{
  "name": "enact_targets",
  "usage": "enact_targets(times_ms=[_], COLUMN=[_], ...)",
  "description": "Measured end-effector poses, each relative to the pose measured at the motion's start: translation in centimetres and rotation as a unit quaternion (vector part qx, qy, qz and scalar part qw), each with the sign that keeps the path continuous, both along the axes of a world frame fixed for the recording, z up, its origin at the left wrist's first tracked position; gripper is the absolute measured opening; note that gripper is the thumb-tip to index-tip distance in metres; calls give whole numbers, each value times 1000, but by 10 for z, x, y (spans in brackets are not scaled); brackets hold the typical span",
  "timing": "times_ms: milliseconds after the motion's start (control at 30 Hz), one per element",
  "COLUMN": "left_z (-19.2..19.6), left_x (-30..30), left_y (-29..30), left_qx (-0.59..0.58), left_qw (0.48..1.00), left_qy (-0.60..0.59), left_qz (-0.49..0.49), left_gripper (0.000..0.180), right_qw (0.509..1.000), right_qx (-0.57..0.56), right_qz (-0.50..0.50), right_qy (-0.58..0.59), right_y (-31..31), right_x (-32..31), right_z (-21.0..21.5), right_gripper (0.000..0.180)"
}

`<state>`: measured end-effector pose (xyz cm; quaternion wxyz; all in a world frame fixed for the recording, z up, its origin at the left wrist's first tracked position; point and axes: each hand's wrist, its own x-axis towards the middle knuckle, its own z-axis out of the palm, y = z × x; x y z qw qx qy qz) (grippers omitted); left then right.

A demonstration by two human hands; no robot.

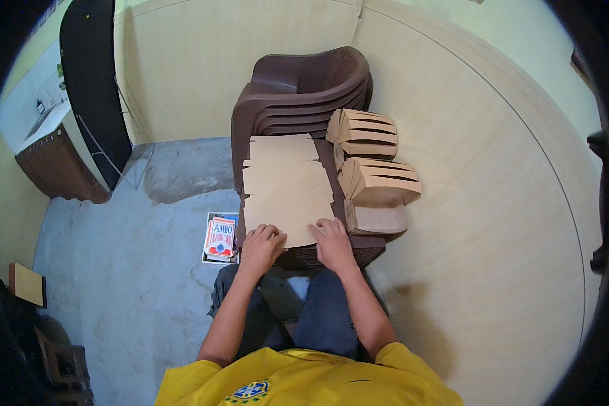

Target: The person folds flat cardboard pieces into small boxes by hand, folding flaps and tucking tabs to form the structure. Completed boxes are stacked on a chair beside the work area.

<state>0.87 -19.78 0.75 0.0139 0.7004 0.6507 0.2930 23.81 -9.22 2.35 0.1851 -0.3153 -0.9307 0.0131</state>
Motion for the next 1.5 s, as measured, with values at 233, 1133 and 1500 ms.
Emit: enact_targets(times_ms=[233,1133,1500], left_z=[-10,-24,-40], left_x=[-3,9,-18], left_y=[6,15,5], left_qx=[-18,94,87], left_qw=[999,958,915], left_qy=[37,-81,-291], left_qz=[11,257,266], left_gripper=[31,21,77], right_qw=[997,944,907], right_qx=[-16,-183,-230], right_qz=[52,-184,-280], right_qy=[46,205,212], right_y=[0,5,40], right_x=[-8,-74,-37], right_z=[-12,-40,-40], right_gripper=[35,36,43])
